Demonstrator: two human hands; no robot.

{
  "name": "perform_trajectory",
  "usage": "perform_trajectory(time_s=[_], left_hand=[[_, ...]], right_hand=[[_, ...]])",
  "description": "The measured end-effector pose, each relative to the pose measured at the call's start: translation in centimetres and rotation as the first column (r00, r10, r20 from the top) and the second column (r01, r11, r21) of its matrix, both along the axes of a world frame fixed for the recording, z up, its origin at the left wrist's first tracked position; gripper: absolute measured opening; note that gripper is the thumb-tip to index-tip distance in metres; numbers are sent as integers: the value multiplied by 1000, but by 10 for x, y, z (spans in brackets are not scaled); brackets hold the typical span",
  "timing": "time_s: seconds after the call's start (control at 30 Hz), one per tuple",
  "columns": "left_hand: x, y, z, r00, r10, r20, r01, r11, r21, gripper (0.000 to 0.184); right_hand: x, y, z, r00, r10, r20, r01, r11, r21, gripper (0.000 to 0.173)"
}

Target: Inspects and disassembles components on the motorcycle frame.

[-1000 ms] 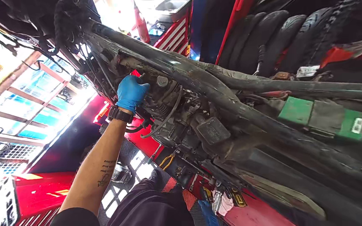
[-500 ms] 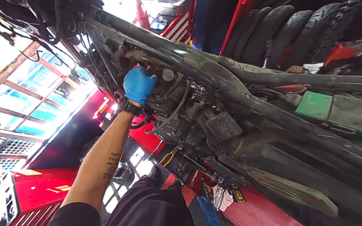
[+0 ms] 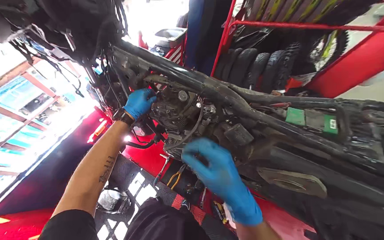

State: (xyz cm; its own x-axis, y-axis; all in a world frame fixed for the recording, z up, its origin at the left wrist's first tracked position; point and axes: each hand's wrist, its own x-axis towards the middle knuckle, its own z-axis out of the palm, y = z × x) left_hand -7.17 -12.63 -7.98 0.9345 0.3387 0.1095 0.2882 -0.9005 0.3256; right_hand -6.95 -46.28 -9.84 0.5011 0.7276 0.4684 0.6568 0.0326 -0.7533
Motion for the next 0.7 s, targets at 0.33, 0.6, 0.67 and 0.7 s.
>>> perform_trajectory(time_s=[0.33,0.6,0.67,0.7], left_hand=[[25,3,13,968,-109,-225,132,987,89,34],[23,8,10,955,-238,-176,266,952,154,37],[24,8,13,933,-231,-275,292,933,211,36],[26,10,14,919,-244,-310,324,915,242,35]], right_hand=[[30,189,59,822,-374,429,566,622,-541,5],[24,208,55,780,-412,471,625,469,-624,10],[22,211,55,773,-429,467,631,446,-635,10],[23,212,55,769,-441,463,635,437,-637,10]])
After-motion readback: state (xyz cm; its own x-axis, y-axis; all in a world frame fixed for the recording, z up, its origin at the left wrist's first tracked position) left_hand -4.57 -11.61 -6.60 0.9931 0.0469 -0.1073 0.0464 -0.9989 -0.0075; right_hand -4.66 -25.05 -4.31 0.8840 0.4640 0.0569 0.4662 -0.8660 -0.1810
